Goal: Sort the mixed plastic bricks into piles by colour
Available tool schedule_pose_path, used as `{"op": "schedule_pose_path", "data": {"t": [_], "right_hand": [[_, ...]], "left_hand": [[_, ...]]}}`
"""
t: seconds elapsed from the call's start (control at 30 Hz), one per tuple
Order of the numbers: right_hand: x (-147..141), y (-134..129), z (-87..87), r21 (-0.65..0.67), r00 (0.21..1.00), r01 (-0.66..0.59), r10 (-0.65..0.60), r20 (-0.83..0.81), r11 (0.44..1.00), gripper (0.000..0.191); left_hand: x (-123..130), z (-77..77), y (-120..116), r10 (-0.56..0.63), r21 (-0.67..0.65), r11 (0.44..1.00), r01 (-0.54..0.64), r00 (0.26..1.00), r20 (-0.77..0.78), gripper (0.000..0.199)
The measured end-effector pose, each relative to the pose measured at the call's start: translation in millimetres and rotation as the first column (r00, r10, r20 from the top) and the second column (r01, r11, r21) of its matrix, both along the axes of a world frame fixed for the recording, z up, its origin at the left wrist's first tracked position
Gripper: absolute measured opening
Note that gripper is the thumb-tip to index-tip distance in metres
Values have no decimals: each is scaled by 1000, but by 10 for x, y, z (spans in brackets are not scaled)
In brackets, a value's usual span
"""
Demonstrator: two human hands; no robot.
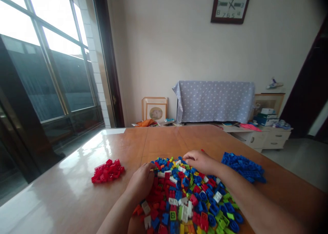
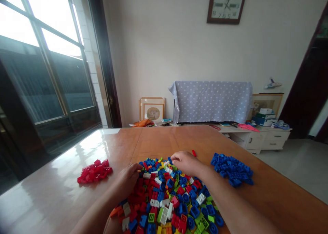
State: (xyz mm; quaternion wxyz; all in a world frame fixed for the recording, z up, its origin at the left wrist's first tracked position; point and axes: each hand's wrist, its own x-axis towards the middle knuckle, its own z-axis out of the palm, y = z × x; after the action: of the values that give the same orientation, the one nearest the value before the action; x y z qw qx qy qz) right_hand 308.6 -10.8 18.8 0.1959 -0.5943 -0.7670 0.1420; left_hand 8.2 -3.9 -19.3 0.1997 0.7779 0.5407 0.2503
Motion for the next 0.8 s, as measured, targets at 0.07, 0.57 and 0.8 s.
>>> {"op": "schedule_pose_path", "data": {"t": [0.07,0.57,0.8], "right_hand": [[-199,-138,66,18,987,-150,151,-45,988,27],[-636,-474,-212,220,976,-181,147,160,959,17],[-738,-419,-149,232,985,-150,125,120,961,18]], "left_hand": [[-6,51,-28,10,-5,1000,-10,1000,5,28],[-117,45,-64,19,45,999,-17,999,-28,32],[-150,129,-95,47,19,999,-46,995,-85,27]]}}
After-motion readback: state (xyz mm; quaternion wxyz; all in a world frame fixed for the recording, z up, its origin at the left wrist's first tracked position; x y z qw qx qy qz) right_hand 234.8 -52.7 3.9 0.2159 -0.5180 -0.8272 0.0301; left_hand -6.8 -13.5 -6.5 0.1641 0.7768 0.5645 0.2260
